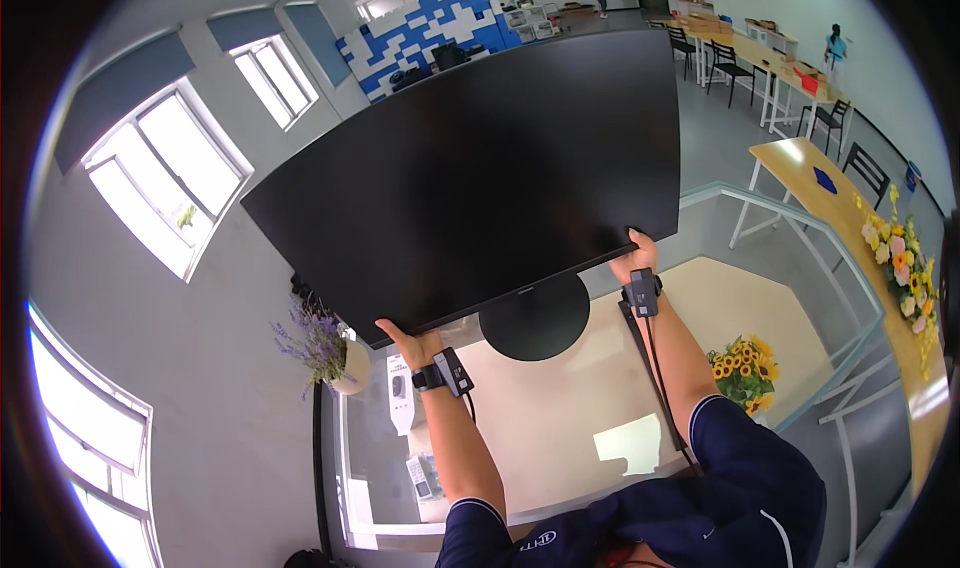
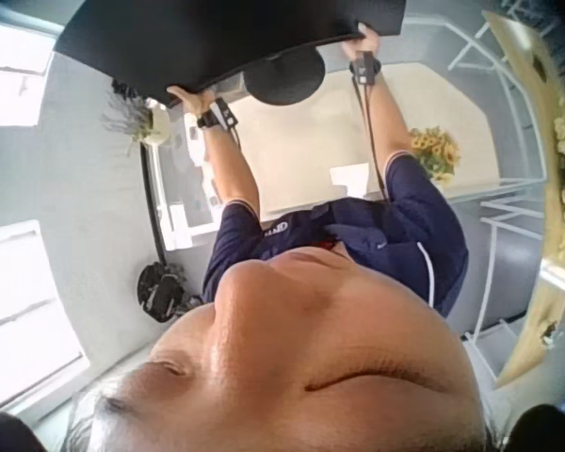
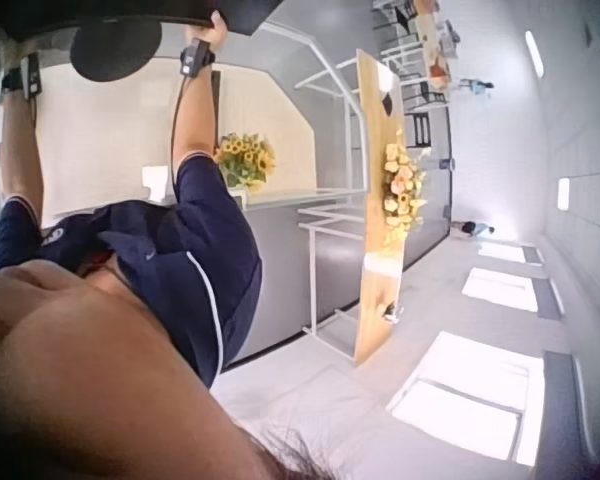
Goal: The recorder cleans a table surface then moves a computer monitor and keyboard onto it.
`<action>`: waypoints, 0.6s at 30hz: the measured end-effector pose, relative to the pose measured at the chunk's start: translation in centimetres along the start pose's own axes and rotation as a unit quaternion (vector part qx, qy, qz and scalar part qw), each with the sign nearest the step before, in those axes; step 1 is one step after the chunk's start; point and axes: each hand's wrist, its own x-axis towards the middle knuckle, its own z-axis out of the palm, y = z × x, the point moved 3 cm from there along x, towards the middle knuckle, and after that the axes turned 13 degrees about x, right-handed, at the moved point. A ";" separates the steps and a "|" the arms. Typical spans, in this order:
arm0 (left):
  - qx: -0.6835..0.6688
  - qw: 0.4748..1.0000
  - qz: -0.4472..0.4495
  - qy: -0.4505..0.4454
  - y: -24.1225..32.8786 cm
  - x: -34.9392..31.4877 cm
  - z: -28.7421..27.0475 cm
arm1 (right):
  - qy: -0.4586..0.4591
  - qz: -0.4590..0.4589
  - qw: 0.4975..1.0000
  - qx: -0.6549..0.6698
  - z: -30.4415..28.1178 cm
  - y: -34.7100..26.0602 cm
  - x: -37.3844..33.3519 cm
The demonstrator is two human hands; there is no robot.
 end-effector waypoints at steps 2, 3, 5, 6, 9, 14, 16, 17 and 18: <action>-0.006 1.000 -0.008 0.019 -0.4 0.4 -0.7 | 0.010 0.002 1.000 -0.015 -0.5 0.1 -0.1; -0.011 0.999 -0.017 0.030 -0.6 0.6 -1.0 | 0.016 0.005 1.000 -0.018 -0.7 0.3 -0.1; -0.006 0.999 -0.010 0.040 -0.8 1.0 -1.7 | 0.030 -0.006 0.999 -0.014 -0.9 0.5 0.1; -0.002 1.000 -0.013 0.027 -0.9 1.3 -2.1 | 0.033 -0.002 0.999 -0.017 -0.9 0.6 0.2; 0.007 1.000 -0.007 0.014 -1.5 1.5 -2.6 | 0.033 0.002 0.999 -0.038 -0.7 0.7 0.4; 0.021 0.999 -0.002 0.032 -1.3 0.7 -1.2 | 0.004 0.019 0.999 -0.027 -0.8 0.4 0.5; 0.017 0.999 -0.011 0.034 -1.6 1.1 -2.0 | -0.006 0.023 0.999 -0.025 -0.9 0.4 0.6; 0.014 0.999 -0.018 0.033 -1.6 1.2 -2.3 | -0.018 0.027 0.999 -0.021 -0.8 0.6 0.6; 0.015 0.999 -0.018 0.036 -1.5 1.2 -2.6 | -0.016 0.029 0.999 -0.021 -0.7 0.8 0.5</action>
